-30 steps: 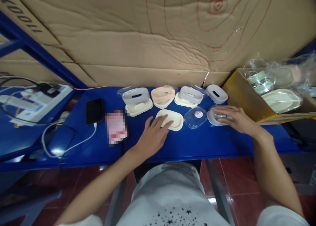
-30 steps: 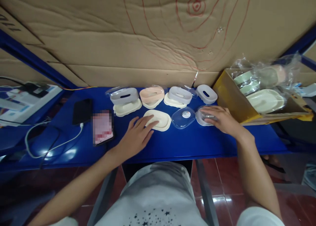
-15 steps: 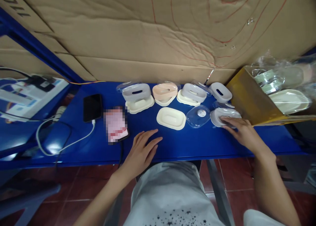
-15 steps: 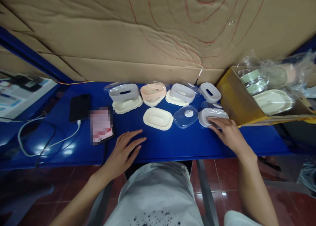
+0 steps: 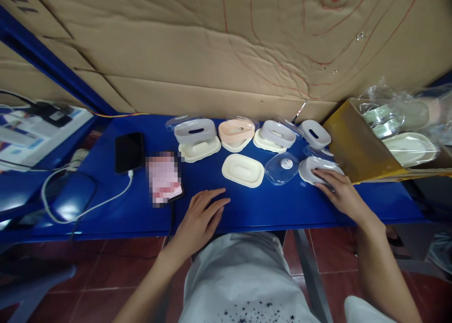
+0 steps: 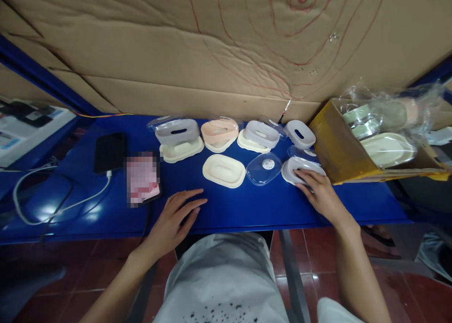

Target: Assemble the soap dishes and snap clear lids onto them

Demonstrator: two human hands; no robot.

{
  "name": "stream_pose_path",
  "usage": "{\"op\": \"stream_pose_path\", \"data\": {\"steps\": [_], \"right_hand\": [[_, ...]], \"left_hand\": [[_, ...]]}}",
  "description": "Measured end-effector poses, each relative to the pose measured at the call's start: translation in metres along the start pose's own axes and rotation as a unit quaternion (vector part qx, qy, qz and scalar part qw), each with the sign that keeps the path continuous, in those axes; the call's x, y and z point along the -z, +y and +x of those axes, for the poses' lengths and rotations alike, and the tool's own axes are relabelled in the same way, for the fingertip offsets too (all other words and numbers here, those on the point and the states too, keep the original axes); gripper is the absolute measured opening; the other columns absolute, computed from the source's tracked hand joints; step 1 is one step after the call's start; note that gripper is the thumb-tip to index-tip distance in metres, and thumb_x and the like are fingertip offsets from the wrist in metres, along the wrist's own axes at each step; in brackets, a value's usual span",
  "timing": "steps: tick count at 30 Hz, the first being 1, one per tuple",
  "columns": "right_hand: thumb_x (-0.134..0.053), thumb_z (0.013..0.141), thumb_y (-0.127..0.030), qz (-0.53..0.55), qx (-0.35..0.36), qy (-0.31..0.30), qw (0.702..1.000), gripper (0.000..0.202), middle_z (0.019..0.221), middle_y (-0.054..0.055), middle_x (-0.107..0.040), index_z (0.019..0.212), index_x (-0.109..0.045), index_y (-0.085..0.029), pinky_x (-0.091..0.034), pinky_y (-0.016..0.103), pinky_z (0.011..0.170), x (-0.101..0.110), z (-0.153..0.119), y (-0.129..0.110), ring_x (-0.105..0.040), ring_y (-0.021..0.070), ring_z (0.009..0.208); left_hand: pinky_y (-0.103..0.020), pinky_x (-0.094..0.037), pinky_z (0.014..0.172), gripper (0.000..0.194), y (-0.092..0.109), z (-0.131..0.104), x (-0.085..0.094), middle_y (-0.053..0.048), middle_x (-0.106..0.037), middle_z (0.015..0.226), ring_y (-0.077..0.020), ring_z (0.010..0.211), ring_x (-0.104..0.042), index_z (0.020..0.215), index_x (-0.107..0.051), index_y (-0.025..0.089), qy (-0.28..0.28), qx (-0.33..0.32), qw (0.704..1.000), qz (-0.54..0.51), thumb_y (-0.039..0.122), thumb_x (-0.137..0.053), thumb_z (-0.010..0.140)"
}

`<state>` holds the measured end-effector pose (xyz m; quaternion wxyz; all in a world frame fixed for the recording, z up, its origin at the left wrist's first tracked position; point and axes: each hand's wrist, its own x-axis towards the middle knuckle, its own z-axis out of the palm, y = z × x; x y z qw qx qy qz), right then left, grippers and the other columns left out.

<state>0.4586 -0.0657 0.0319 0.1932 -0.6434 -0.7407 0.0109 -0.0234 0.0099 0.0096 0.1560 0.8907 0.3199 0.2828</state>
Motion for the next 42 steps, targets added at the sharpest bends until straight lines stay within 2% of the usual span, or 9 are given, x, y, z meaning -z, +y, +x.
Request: {"op": "stream_pose_path", "data": {"steps": [7, 14, 17, 21, 25, 31, 35, 38, 42], "right_hand": [[-0.048, 0.114, -0.038, -0.094, 0.029, 0.069, 0.993, 0.045, 0.144, 0.013, -0.075, 0.156, -0.06, -0.027, -0.051, 0.051, 0.106, 0.001, 0.028, -0.005, -0.072, 0.0335, 0.131], [-0.049, 0.112, -0.032, -0.138, 0.039, 0.108, 0.984, 0.037, 0.14, 0.012, -0.078, 0.141, -0.071, -0.024, -0.042, 0.053, 0.114, 0.002, 0.091, 0.009, -0.069, 0.0321, 0.134], [-0.049, 0.112, -0.031, -0.166, 0.031, 0.131, 0.977, 0.036, 0.143, 0.013, -0.075, 0.137, -0.073, -0.023, -0.042, 0.054, 0.113, 0.002, 0.1, 0.006, -0.068, 0.033, 0.133], [-0.054, 0.11, -0.031, -0.179, 0.026, 0.159, 0.971, 0.035, 0.143, 0.013, -0.075, 0.138, -0.072, -0.022, -0.043, 0.05, 0.108, 0.001, 0.079, -0.01, -0.068, 0.0333, 0.13], [-0.053, 0.11, -0.033, -0.144, 0.005, 0.135, 0.98, 0.037, 0.139, 0.012, -0.076, 0.143, -0.069, -0.026, -0.044, 0.048, 0.106, -0.002, 0.034, -0.029, -0.069, 0.0325, 0.127], [-0.051, 0.112, -0.041, -0.081, -0.027, 0.065, 0.994, 0.045, 0.154, 0.013, -0.068, 0.155, -0.06, -0.031, -0.04, 0.057, 0.117, -0.019, -0.019, -0.046, -0.065, 0.0362, 0.141], [-0.053, 0.111, -0.042, -0.076, -0.025, 0.045, 0.996, 0.048, 0.158, 0.013, -0.065, 0.158, -0.055, -0.034, -0.035, 0.061, 0.122, -0.029, -0.026, -0.048, -0.061, 0.0354, 0.147], [-0.056, 0.111, -0.04, -0.08, -0.011, 0.051, 0.995, 0.042, 0.157, 0.012, -0.066, 0.152, -0.061, -0.034, -0.035, 0.062, 0.123, -0.027, -0.022, -0.048, -0.062, 0.0354, 0.146], [-0.052, 0.109, -0.028, -0.1, -0.018, 0.058, 0.993, 0.043, 0.163, 0.012, -0.06, 0.15, -0.062, -0.037, -0.038, 0.066, 0.12, -0.016, -0.015, -0.056, -0.058, 0.0374, 0.15]], "left_hand": [[-0.051, -0.052, 0.116, 0.032, 0.001, 0.001, -0.002, -0.009, -0.07, 0.144, -0.0246, 0.13, -0.068, 0.137, -0.066, 0.026, 0.01, -0.005, 1.0, 0.003, 0.012, -0.053, 0.111], [-0.051, -0.051, 0.118, 0.029, 0.004, 0.002, -0.003, -0.009, -0.072, 0.143, -0.0248, 0.129, -0.07, 0.134, -0.069, 0.025, 0.011, 0.003, 1.0, 0.018, 0.014, -0.054, 0.111], [-0.051, -0.052, 0.117, 0.028, 0.006, 0.002, -0.002, -0.009, -0.072, 0.142, -0.0249, 0.129, -0.07, 0.135, -0.069, 0.025, 0.01, 0.006, 1.0, 0.024, 0.016, -0.054, 0.112], [-0.052, -0.052, 0.118, 0.027, 0.006, 0.003, -0.002, -0.01, -0.071, 0.143, -0.025, 0.129, -0.07, 0.135, -0.068, 0.024, 0.004, 0.007, 1.0, 0.028, 0.017, -0.054, 0.112], [-0.053, -0.052, 0.117, 0.027, 0.006, 0.003, -0.003, -0.01, -0.071, 0.143, -0.0256, 0.128, -0.07, 0.134, -0.068, 0.024, 0.003, 0.013, 1.0, 0.028, 0.018, -0.055, 0.112], [-0.054, -0.053, 0.114, 0.031, 0.007, 0.005, -0.001, -0.012, -0.067, 0.15, -0.0293, 0.13, -0.069, 0.142, -0.065, 0.026, -0.014, 0.018, 0.999, 0.039, 0.022, -0.054, 0.113], [-0.055, -0.052, 0.117, 0.042, 0.007, 0.016, 0.001, -0.016, -0.052, 0.168, -0.0348, 0.148, -0.057, 0.155, -0.057, 0.025, -0.032, 0.023, 0.998, 0.048, 0.025, -0.054, 0.113], [-0.066, -0.04, 0.126, 0.049, 0.003, 0.029, 0.0, -0.018, -0.038, 0.178, -0.0405, 0.162, -0.041, 0.16, -0.052, 0.024, -0.052, 0.018, 0.995, 0.086, 0.025, -0.055, 0.112], [-0.077, -0.024, 0.129, 0.038, 0.003, 0.037, -0.004, -0.014, -0.065, 0.156, -0.0383, 0.149, -0.056, 0.146, -0.065, 0.026, -0.053, 0.004, 0.993, 0.106, 0.02, -0.056, 0.109]]}}
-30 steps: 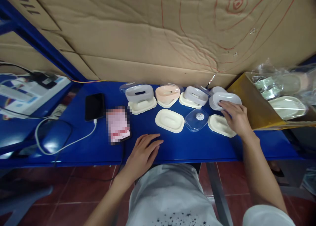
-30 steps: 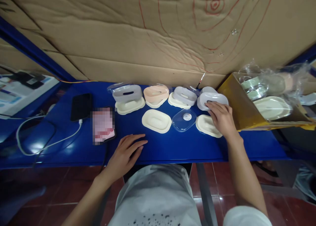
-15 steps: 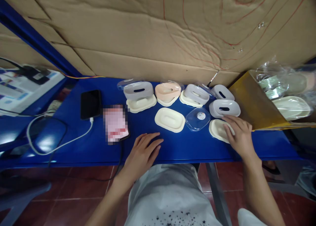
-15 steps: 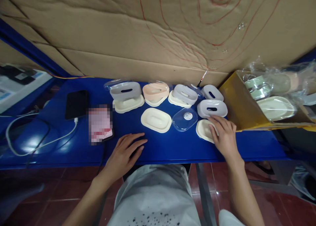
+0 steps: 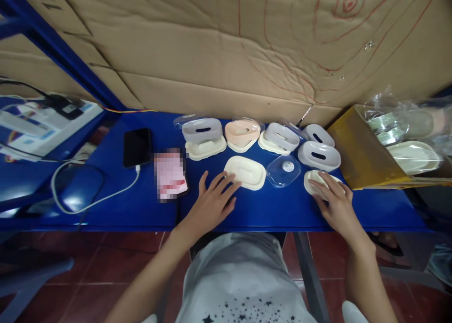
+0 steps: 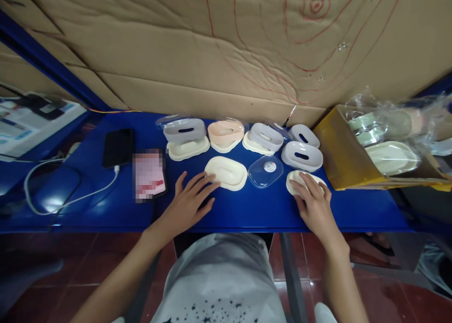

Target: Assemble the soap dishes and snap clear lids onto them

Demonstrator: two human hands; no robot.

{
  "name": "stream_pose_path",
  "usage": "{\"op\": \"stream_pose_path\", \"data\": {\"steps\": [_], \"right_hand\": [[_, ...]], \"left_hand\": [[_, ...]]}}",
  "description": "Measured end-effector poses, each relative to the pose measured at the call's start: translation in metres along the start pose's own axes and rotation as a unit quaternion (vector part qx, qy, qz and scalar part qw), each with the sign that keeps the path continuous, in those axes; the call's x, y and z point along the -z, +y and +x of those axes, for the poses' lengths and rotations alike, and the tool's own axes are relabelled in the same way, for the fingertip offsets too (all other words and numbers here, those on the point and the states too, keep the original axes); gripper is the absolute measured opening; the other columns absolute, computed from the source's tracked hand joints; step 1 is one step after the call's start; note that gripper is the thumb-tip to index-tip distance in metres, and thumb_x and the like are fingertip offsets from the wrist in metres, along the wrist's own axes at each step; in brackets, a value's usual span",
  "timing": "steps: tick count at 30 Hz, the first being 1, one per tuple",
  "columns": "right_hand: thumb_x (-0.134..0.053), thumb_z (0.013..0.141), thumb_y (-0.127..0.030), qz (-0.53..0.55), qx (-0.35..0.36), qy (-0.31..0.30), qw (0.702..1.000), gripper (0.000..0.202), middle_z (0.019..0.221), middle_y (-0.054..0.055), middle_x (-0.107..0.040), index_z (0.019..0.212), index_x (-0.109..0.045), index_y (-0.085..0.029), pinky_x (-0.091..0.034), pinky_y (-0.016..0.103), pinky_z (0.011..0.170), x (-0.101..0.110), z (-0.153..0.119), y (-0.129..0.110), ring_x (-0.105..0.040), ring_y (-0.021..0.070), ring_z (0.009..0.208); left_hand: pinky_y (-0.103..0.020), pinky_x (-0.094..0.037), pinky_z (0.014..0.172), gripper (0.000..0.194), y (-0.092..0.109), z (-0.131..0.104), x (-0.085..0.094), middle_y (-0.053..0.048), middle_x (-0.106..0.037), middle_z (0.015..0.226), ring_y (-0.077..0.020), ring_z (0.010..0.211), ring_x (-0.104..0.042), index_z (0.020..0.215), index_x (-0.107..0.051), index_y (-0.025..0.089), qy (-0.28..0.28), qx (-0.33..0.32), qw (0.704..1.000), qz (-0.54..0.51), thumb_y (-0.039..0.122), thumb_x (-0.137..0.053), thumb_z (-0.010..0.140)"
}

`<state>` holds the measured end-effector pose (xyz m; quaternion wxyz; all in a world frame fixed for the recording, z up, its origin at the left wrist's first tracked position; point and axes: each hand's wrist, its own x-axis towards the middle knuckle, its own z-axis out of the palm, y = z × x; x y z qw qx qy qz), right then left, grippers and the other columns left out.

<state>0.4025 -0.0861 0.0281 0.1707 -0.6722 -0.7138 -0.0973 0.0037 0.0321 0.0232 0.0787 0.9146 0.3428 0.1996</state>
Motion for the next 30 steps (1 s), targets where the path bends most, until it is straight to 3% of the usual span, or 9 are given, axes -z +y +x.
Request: {"op": "stream_pose_path", "data": {"steps": [3, 6, 11, 13, 16, 19, 23, 26, 30], "right_hand": [[-0.048, 0.107, -0.019, 0.019, 0.019, -0.015, 1.0, 0.058, 0.17, 0.011, -0.053, 0.161, -0.052, -0.039, -0.041, 0.065, 0.121, 0.006, 0.013, -0.015, -0.053, 0.0367, 0.154], [-0.045, 0.105, -0.012, 0.052, 0.085, -0.066, 0.993, 0.069, 0.176, 0.009, -0.044, 0.168, -0.042, -0.039, -0.04, 0.064, 0.124, 0.001, 0.037, -0.032, -0.045, 0.0349, 0.161], [-0.053, 0.109, -0.022, 0.039, 0.178, -0.135, 0.974, 0.053, 0.164, 0.016, -0.059, 0.162, -0.054, -0.027, -0.042, 0.066, 0.123, -0.014, 0.095, -0.05, -0.057, 0.0368, 0.151], [-0.058, 0.11, -0.032, 0.025, 0.201, -0.145, 0.968, 0.045, 0.153, 0.019, -0.067, 0.154, -0.062, -0.021, -0.043, 0.068, 0.121, -0.012, 0.117, -0.06, -0.064, 0.0391, 0.142], [-0.057, 0.112, -0.038, 0.02, 0.214, -0.097, 0.972, 0.043, 0.149, 0.02, -0.071, 0.149, -0.067, -0.019, -0.041, 0.068, 0.121, -0.007, 0.137, -0.085, -0.065, 0.0404, 0.139], [-0.055, 0.114, -0.039, 0.079, 0.297, -0.057, 0.95, 0.042, 0.151, 0.014, -0.071, 0.151, -0.066, -0.023, -0.041, 0.058, 0.125, -0.013, 0.137, -0.115, -0.065, 0.0318, 0.141], [-0.058, 0.113, -0.043, 0.141, 0.399, -0.062, 0.904, 0.04, 0.149, 0.011, -0.073, 0.144, -0.07, -0.022, -0.042, 0.052, 0.126, -0.036, 0.12, -0.135, -0.066, 0.0263, 0.139], [-0.062, 0.111, -0.043, 0.15, 0.392, -0.083, 0.904, 0.039, 0.146, 0.012, -0.074, 0.142, -0.071, -0.021, -0.043, 0.052, 0.125, -0.048, 0.111, -0.136, -0.067, 0.0262, 0.138], [-0.061, 0.112, -0.042, 0.144, 0.354, -0.096, 0.919, 0.039, 0.146, 0.012, -0.074, 0.145, -0.069, -0.021, -0.043, 0.053, 0.123, -0.05, 0.111, -0.134, -0.066, 0.0277, 0.139]], "left_hand": [[-0.07, -0.025, 0.13, 0.028, 0.007, -0.009, -0.001, -0.008, -0.078, 0.125, -0.0298, 0.127, -0.07, 0.13, -0.073, 0.028, 0.022, -0.021, 0.999, -0.014, 0.017, -0.058, 0.109], [-0.062, -0.029, 0.13, 0.027, 0.015, -0.022, -0.002, -0.005, -0.078, 0.116, -0.0238, 0.116, -0.072, 0.129, -0.072, 0.029, 0.038, -0.039, 0.998, -0.044, 0.016, -0.06, 0.109], [-0.061, -0.029, 0.129, 0.038, 0.013, -0.033, 0.007, -0.014, -0.069, 0.145, -0.0292, 0.134, -0.066, 0.148, -0.06, 0.029, 0.053, 0.013, 0.998, -0.036, 0.028, -0.063, 0.11], [-0.062, -0.03, 0.128, 0.04, 0.002, -0.03, 0.019, -0.017, -0.063, 0.155, -0.0325, 0.14, -0.063, 0.151, -0.057, 0.029, 0.059, 0.024, 0.998, -0.002, 0.031, -0.061, 0.111], [-0.063, -0.032, 0.125, 0.041, -0.029, -0.013, 0.045, -0.017, -0.062, 0.158, -0.0359, 0.141, -0.063, 0.153, -0.057, 0.028, 0.075, 0.048, 0.994, 0.065, 0.034, -0.056, 0.112], [-0.068, -0.03, 0.124, 0.04, -0.073, 0.017, 0.069, -0.017, -0.068, 0.15, -0.0406, 0.137, -0.066, 0.148, -0.064, 0.025, 0.032, 0.061, 0.991, 0.111, 0.038, -0.055, 0.111], [-0.058, -0.046, 0.111, 0.038, -0.117, 0.058, 0.079, -0.02, -0.075, 0.136, -0.041, 0.126, -0.071, 0.138, -0.069, 0.018, -0.083, 0.092, 0.98, 0.155, 0.037, -0.057, 0.108], [-0.051, -0.05, 0.104, 0.034, -0.125, 0.071, 0.072, -0.02, -0.078, 0.128, -0.0402, 0.12, -0.073, 0.129, -0.072, 0.016, -0.141, 0.089, 0.974, 0.154, 0.039, -0.064, 0.105], [-0.042, -0.049, 0.102, 0.018, -0.121, 0.069, 0.06, -0.011, -0.077, 0.121, -0.0315, 0.113, -0.075, 0.113, -0.076, 0.021, -0.144, 0.027, 0.986, 0.08, 0.035, -0.068, 0.104]]}}
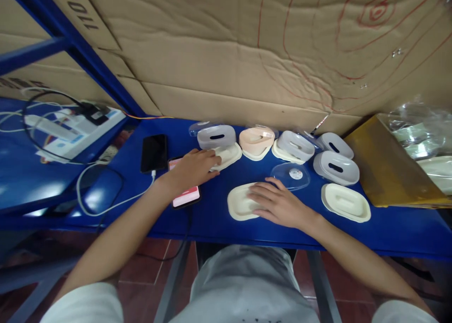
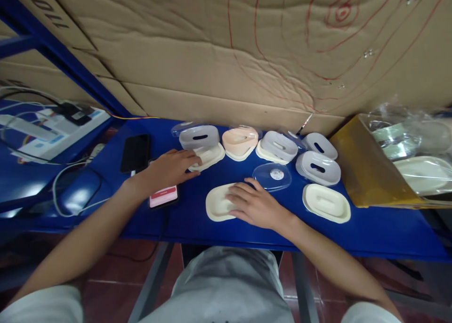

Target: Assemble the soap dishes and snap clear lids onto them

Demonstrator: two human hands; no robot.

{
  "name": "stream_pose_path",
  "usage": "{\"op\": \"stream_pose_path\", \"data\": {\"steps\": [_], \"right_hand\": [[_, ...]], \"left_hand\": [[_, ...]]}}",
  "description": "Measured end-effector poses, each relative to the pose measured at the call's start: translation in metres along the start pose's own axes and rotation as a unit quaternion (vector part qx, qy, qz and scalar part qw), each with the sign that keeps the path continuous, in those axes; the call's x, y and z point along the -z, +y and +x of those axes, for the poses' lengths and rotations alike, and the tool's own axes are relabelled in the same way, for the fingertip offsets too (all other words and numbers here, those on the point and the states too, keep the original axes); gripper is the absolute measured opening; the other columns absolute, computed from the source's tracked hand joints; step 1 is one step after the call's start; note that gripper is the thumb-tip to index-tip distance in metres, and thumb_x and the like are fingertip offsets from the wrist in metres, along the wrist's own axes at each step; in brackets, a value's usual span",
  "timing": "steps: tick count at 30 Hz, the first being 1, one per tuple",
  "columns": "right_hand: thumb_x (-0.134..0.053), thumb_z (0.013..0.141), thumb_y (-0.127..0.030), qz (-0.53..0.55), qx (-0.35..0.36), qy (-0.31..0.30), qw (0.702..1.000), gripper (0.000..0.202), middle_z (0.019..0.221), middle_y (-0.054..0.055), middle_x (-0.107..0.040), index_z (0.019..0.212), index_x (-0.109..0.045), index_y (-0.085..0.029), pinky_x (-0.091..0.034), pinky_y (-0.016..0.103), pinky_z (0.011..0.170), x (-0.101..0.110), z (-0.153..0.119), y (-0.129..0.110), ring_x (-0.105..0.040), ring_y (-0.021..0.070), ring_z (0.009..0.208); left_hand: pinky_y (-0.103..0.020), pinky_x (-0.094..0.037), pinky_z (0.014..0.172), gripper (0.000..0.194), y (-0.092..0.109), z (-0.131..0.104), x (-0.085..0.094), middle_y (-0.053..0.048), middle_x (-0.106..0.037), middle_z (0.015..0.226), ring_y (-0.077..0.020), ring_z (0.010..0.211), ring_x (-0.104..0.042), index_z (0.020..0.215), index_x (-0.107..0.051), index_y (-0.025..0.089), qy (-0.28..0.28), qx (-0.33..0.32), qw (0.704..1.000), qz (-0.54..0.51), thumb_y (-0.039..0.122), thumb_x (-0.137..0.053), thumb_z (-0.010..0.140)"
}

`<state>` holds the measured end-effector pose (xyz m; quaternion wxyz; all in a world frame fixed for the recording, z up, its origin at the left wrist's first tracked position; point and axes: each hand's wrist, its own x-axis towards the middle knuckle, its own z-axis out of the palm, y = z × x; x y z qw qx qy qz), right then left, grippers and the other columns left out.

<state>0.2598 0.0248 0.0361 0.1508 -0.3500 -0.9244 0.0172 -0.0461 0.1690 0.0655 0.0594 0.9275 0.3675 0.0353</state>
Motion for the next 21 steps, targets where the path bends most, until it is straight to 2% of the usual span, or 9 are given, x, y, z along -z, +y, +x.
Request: {"op": "stream_pose_path", "data": {"steps": [4, 10, 14, 18, 21], "right_hand": [[-0.059, 0.113, -0.039, -0.015, -0.042, 0.022, 0.999, 0.037, 0.145, 0.012, -0.075, 0.145, -0.068, -0.022, -0.044, 0.055, 0.12, 0.002, 0.003, 0.003, -0.067, 0.0299, 0.137], [-0.054, 0.114, -0.025, -0.05, -0.13, 0.04, 0.989, 0.037, 0.147, 0.01, -0.074, 0.149, -0.063, -0.025, -0.038, 0.054, 0.12, 0.0, 0.001, 0.019, -0.068, 0.0292, 0.137], [-0.051, 0.116, -0.029, -0.05, -0.173, 0.044, 0.983, 0.038, 0.149, 0.01, -0.073, 0.152, -0.06, -0.025, -0.037, 0.054, 0.119, 0.002, -0.002, 0.03, -0.068, 0.0291, 0.136], [-0.049, 0.117, -0.032, -0.017, -0.161, 0.045, 0.986, 0.037, 0.146, 0.01, -0.074, 0.15, -0.062, -0.025, -0.039, 0.051, 0.117, 0.005, -0.003, 0.03, -0.07, 0.0274, 0.133], [-0.052, 0.116, -0.03, 0.013, -0.128, 0.054, 0.99, 0.03, 0.134, 0.008, -0.081, 0.14, -0.068, -0.024, -0.043, 0.048, 0.113, 0.006, -0.004, 0.025, -0.075, 0.0243, 0.12]], "left_hand": [[-0.037, -0.048, 0.095, 0.012, 0.001, -0.003, -0.004, -0.004, -0.076, 0.113, -0.0242, 0.105, -0.074, 0.11, -0.076, 0.026, -0.019, -0.091, 0.993, -0.079, 0.033, -0.07, 0.103], [-0.038, -0.048, 0.097, 0.003, -0.004, -0.007, 0.002, -0.002, -0.075, 0.106, -0.0232, 0.103, -0.071, 0.096, -0.068, 0.023, -0.009, -0.074, 0.985, -0.157, 0.022, -0.066, 0.093], [-0.033, -0.053, 0.093, 0.008, -0.003, -0.01, 0.005, -0.002, -0.074, 0.107, -0.0199, 0.098, -0.071, 0.1, -0.065, 0.023, 0.012, -0.085, 0.961, -0.262, 0.023, -0.062, 0.093], [-0.04, -0.051, 0.106, 0.012, 0.001, -0.009, -0.003, -0.004, -0.076, 0.113, -0.0235, 0.108, -0.072, 0.101, -0.068, 0.022, 0.011, -0.084, 0.977, -0.195, 0.019, -0.062, 0.091], [-0.043, -0.051, 0.108, 0.016, 0.002, -0.008, -0.011, -0.006, -0.076, 0.12, -0.0265, 0.114, -0.072, 0.105, -0.07, 0.022, 0.009, -0.076, 0.987, -0.144, 0.017, -0.061, 0.092]]}}
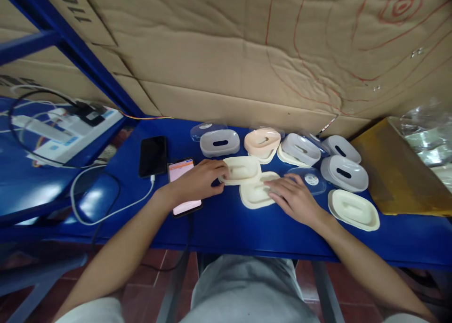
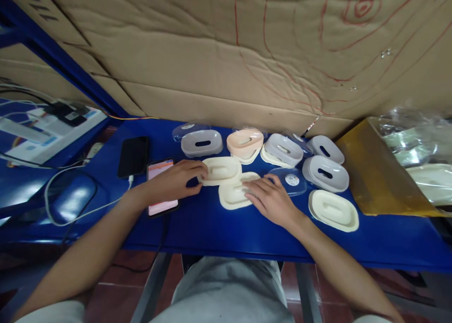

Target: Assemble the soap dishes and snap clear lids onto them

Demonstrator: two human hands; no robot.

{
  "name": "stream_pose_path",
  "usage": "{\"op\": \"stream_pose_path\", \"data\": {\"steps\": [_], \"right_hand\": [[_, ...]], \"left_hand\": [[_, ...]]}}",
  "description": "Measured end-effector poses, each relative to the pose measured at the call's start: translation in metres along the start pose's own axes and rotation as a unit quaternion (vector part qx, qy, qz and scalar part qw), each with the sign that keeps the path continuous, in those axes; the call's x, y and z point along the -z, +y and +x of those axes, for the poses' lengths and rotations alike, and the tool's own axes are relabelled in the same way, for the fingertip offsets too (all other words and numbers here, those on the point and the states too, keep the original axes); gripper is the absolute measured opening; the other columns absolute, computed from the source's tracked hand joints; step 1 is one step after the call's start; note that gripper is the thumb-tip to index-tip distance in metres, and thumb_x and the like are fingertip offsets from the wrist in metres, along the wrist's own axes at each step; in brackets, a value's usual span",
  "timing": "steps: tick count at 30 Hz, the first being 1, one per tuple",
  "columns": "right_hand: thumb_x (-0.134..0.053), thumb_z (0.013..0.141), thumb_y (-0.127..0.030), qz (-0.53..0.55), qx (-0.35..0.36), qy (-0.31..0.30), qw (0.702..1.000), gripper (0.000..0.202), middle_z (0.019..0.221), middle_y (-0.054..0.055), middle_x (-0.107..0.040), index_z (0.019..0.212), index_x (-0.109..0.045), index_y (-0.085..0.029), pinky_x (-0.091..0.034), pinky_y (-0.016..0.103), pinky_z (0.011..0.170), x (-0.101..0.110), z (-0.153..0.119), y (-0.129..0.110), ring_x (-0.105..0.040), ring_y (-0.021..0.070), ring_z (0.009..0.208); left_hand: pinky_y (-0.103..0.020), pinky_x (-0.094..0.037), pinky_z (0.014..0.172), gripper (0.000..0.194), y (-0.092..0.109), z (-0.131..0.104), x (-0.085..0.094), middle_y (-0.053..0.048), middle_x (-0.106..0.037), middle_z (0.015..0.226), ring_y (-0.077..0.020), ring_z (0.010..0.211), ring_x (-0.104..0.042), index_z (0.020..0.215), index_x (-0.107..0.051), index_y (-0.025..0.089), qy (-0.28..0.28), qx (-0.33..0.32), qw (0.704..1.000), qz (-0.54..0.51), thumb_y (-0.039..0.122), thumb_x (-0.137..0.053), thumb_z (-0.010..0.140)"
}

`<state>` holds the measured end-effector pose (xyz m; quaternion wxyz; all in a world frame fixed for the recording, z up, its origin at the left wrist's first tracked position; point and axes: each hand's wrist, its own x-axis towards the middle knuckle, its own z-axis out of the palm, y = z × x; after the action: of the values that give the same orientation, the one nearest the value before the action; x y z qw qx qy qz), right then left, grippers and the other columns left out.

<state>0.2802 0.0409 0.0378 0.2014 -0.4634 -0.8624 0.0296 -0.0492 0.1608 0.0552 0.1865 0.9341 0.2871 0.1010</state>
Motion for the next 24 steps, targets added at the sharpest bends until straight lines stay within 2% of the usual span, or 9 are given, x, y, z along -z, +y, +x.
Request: {"op": "stream_pose_path", "data": {"steps": [3, 6, 8, 11, 15, 17, 19, 21, 24], "right_hand": [[-0.055, 0.114, -0.029, 0.01, 0.029, 0.009, 0.999, 0.027, 0.132, 0.007, -0.081, 0.136, -0.072, -0.026, -0.045, 0.048, 0.113, 0.001, -0.001, -0.007, -0.075, 0.0247, 0.121], [-0.056, 0.113, -0.033, 0.005, 0.066, -0.006, 0.998, 0.036, 0.151, 0.012, -0.071, 0.147, -0.066, -0.024, -0.045, 0.05, 0.116, 0.0, -0.001, -0.015, -0.066, 0.0278, 0.138], [-0.057, 0.113, -0.037, 0.003, 0.088, -0.024, 0.996, 0.041, 0.159, 0.014, -0.065, 0.151, -0.062, -0.022, -0.045, 0.052, 0.119, -0.003, -0.001, -0.019, -0.063, 0.029, 0.142], [-0.063, 0.111, -0.04, 0.008, 0.101, -0.044, 0.994, 0.045, 0.16, 0.013, -0.063, 0.152, -0.061, -0.022, -0.045, 0.054, 0.121, -0.009, -0.003, -0.023, -0.061, 0.0296, 0.145], [-0.065, 0.109, -0.035, 0.009, 0.099, -0.03, 0.995, 0.033, 0.15, 0.01, -0.072, 0.141, -0.069, -0.024, -0.043, 0.054, 0.121, -0.014, -0.003, -0.021, -0.066, 0.0287, 0.139], [-0.065, 0.109, -0.035, -0.007, 0.09, -0.003, 0.996, 0.025, 0.141, 0.01, -0.077, 0.13, -0.073, -0.023, -0.042, 0.054, 0.119, -0.013, -0.002, -0.018, -0.07, 0.0288, 0.13], [-0.065, 0.109, -0.037, -0.028, 0.073, 0.017, 0.997, 0.024, 0.136, 0.012, -0.078, 0.125, -0.073, -0.021, -0.042, 0.055, 0.116, -0.012, -0.001, -0.016, -0.071, 0.0301, 0.126], [-0.064, 0.109, -0.038, -0.048, 0.048, 0.02, 0.998, 0.026, 0.136, 0.014, -0.077, 0.127, -0.072, -0.02, -0.043, 0.055, 0.113, -0.01, 0.001, -0.013, -0.071, 0.0316, 0.126], [-0.061, 0.111, -0.036, -0.054, 0.018, 0.014, 0.998, 0.029, 0.14, 0.016, -0.076, 0.133, -0.069, -0.019, -0.045, 0.054, 0.11, -0.011, 0.002, -0.012, -0.07, 0.0327, 0.129]], "left_hand": [[-0.044, -0.053, 0.107, 0.018, -0.001, -0.001, -0.002, -0.007, -0.075, 0.123, -0.0271, 0.115, -0.072, 0.109, -0.07, 0.022, 0.007, -0.005, 1.0, 0.017, 0.019, -0.058, 0.096], [-0.042, -0.054, 0.108, 0.015, -0.002, -0.001, -0.001, -0.006, -0.075, 0.123, -0.0259, 0.114, -0.073, 0.11, -0.071, 0.023, 0.029, -0.024, 0.999, 0.008, 0.024, -0.059, 0.1], [-0.043, -0.054, 0.111, 0.019, -0.006, 0.001, 0.0, -0.009, -0.073, 0.127, -0.027, 0.12, -0.071, 0.116, -0.07, 0.023, 0.076, -0.017, 0.997, 0.01, 0.028, -0.057, 0.104], [-0.053, -0.049, 0.118, 0.036, -0.017, 0.004, 0.0, -0.016, -0.066, 0.146, -0.0345, 0.138, -0.062, 0.139, -0.064, 0.02, 0.141, 0.047, 0.987, 0.065, 0.03, -0.053, 0.107], [-0.06, -0.042, 0.122, 0.057, -0.036, 0.008, -0.003, -0.019, -0.058, 0.161, -0.0404, 0.15, -0.052, 0.159, -0.051, 0.02, 0.123, 0.122, 0.977, 0.128, 0.029, -0.059, 0.103], [-0.061, -0.043, 0.121, 0.053, -0.042, 0.009, -0.006, -0.018, -0.062, 0.155, -0.0407, 0.146, -0.056, 0.155, -0.058, 0.02, 0.121, 0.127, 0.977, 0.118, 0.026, -0.059, 0.102], [-0.061, -0.045, 0.12, 0.043, -0.045, 0.01, -0.008, -0.018, -0.069, 0.145, -0.04, 0.138, -0.061, 0.142, -0.069, 0.018, 0.133, 0.116, 0.98, 0.091, 0.024, -0.06, 0.1], [-0.057, -0.05, 0.118, 0.034, -0.043, 0.01, -0.006, -0.017, -0.073, 0.134, -0.0371, 0.131, -0.066, 0.129, -0.075, 0.017, 0.146, 0.102, 0.982, 0.067, 0.024, -0.062, 0.1], [-0.048, -0.056, 0.114, 0.029, -0.031, 0.008, 0.001, -0.013, -0.073, 0.13, -0.0306, 0.123, -0.071, 0.126, -0.076, 0.019, 0.171, 0.084, 0.981, 0.04, 0.031, -0.062, 0.103]]}}
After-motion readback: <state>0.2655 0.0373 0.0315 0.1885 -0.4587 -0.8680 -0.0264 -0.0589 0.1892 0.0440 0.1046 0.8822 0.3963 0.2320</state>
